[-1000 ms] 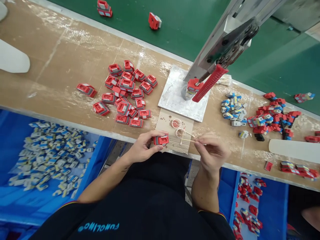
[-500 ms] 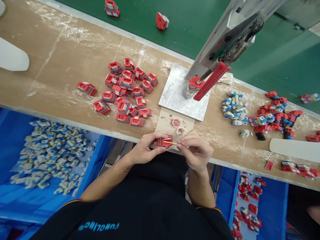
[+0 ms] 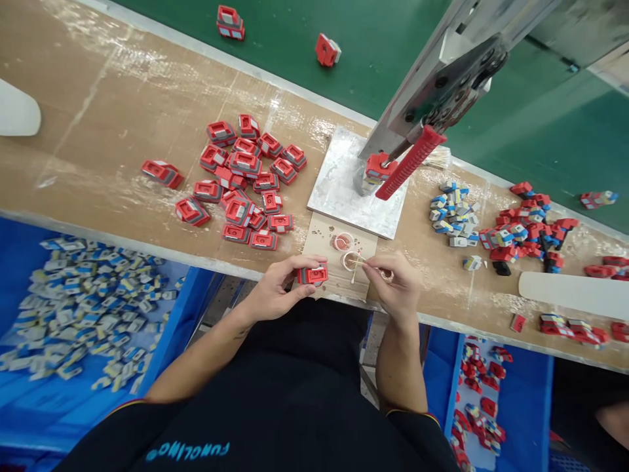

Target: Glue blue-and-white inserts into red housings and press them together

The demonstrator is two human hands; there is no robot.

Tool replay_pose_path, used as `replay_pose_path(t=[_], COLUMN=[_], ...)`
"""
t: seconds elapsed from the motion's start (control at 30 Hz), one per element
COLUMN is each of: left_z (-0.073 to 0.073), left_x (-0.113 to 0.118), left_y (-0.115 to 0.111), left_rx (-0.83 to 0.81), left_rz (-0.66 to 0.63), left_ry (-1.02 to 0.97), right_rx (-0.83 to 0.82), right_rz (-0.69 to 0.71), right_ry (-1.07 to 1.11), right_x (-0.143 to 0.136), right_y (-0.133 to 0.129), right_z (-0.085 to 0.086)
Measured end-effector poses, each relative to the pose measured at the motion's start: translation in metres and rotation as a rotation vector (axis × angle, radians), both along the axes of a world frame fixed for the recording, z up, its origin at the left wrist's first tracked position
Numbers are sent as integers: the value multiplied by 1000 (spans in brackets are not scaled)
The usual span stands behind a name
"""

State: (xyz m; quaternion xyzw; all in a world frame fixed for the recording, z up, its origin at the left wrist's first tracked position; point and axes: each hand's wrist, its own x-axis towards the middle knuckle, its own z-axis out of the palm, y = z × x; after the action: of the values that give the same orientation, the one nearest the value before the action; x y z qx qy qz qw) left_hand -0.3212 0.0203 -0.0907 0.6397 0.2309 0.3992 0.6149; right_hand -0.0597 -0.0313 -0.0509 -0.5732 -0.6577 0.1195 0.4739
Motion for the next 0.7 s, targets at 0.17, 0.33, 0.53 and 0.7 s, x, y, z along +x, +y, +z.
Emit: replay_pose_path(t=[0.17, 0.33, 0.53, 0.7], left_z=[2, 2, 6, 9], left_x=[1, 2, 8, 6], left_y=[-1, 0, 1, 1], left_rx=[8, 78, 140, 143], left_rz=[9, 9, -11, -24], left_ry=[17, 32, 12, 34], right_rx=[-35, 107, 130, 104], right_rz=[50, 5, 152, 195], right_ry=[-45, 177, 290, 308], right_x=[-6, -16, -39, -45], right_y=[2, -11, -11, -6], right_z=[1, 20, 28, 25])
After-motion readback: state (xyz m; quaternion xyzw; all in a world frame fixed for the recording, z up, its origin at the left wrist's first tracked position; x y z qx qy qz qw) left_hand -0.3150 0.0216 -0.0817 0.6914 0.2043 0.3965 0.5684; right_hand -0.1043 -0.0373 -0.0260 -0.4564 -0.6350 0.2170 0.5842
